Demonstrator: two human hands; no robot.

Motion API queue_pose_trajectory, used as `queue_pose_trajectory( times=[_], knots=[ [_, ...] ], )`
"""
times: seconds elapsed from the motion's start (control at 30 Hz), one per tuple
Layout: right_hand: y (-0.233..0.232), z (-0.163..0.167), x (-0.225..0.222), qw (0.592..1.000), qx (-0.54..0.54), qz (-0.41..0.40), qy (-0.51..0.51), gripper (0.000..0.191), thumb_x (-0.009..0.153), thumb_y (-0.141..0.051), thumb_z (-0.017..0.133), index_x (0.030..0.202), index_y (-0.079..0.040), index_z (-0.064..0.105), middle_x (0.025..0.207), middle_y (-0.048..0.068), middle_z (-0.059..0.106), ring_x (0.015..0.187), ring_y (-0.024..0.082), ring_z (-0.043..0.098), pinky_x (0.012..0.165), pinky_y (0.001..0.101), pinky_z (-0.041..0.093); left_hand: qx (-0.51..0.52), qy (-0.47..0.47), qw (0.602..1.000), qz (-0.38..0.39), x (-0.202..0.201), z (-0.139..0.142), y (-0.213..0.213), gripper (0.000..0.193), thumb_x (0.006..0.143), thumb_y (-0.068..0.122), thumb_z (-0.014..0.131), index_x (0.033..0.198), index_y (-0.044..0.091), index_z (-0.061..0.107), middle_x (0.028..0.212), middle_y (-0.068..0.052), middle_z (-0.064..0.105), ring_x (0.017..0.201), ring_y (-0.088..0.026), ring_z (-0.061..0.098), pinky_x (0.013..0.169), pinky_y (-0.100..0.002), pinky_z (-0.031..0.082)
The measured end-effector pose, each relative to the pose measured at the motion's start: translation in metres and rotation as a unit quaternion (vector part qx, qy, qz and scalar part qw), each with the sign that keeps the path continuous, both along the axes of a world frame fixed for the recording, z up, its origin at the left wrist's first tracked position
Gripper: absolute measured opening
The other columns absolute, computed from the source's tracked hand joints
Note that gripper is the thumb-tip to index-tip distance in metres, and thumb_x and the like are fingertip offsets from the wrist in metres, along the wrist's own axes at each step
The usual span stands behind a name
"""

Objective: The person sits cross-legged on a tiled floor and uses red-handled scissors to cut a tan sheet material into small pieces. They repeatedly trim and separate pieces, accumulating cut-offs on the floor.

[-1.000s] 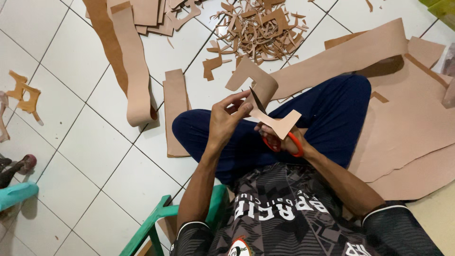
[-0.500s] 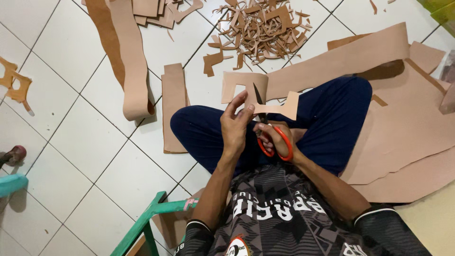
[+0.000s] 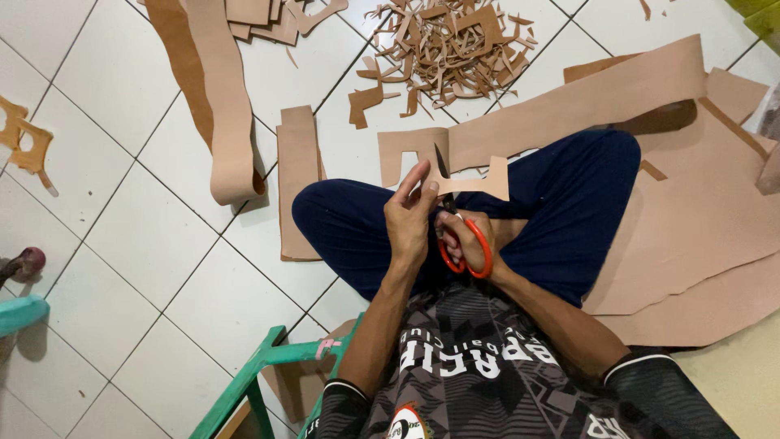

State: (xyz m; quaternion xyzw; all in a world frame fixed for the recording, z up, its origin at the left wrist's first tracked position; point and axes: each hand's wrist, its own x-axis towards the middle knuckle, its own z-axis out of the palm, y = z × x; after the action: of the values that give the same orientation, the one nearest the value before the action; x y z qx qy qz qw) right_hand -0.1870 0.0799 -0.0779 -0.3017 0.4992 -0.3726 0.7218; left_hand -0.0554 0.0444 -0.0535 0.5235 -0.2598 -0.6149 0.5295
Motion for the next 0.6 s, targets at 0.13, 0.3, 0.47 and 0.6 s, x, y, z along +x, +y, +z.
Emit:
queue_pose_trajectory(
  times=[0.13,0.3,0.47,0.6],
  knots=[
    [0.001,-0.001,0.002,1.000,0.006,-0.008,0.008,0.034,0.103,-0.026,0.055,0.080,-0.002,0.061,0.051,-0.002,0.044,0.037,0.006,0.037,0.034,0.0234,0.031,0.010,0.022,1.000,0.003,0.002,-0.002,-0.002,0.051,0.095,0.008,0.069,0.143,-0.005,0.055,0.143,-0.019,0.060,0.114,-0.019,0.066,0.090,-0.028,0.059],
    [-0.001,-0.003,0.004,1.000,0.004,-0.005,0.010,0.035,0.103,-0.026,0.056,0.078,-0.001,0.060,0.050,-0.003,0.043,0.036,0.006,0.035,0.033,0.0231,0.028,0.006,0.090,0.996,0.002,0.011,-0.011,-0.006,0.052,0.094,0.004,0.069,0.142,-0.006,0.055,0.132,-0.020,0.065,0.106,-0.019,0.068,0.089,-0.029,0.060],
    [-0.010,0.003,0.016,1.000,0.001,0.007,0.002,0.031,0.101,-0.023,0.059,0.079,-0.002,0.060,0.052,-0.003,0.044,0.037,0.007,0.036,0.034,0.0243,0.030,0.011,0.110,0.994,-0.004,0.040,-0.012,-0.021,0.048,0.092,-0.001,0.066,0.139,-0.007,0.059,0.111,-0.012,0.069,0.089,-0.013,0.067,0.081,-0.026,0.059],
    [-0.020,0.014,0.015,0.991,-0.034,0.120,-0.049,0.028,0.102,-0.025,0.056,0.087,-0.003,0.063,0.057,-0.003,0.050,0.042,0.007,0.042,0.039,0.0241,0.035,-0.006,-0.056,0.998,-0.027,0.082,0.008,-0.037,0.044,0.092,-0.005,0.064,0.135,-0.007,0.070,0.089,-0.006,0.065,0.072,-0.009,0.052,0.064,-0.021,0.043]
  ],
)
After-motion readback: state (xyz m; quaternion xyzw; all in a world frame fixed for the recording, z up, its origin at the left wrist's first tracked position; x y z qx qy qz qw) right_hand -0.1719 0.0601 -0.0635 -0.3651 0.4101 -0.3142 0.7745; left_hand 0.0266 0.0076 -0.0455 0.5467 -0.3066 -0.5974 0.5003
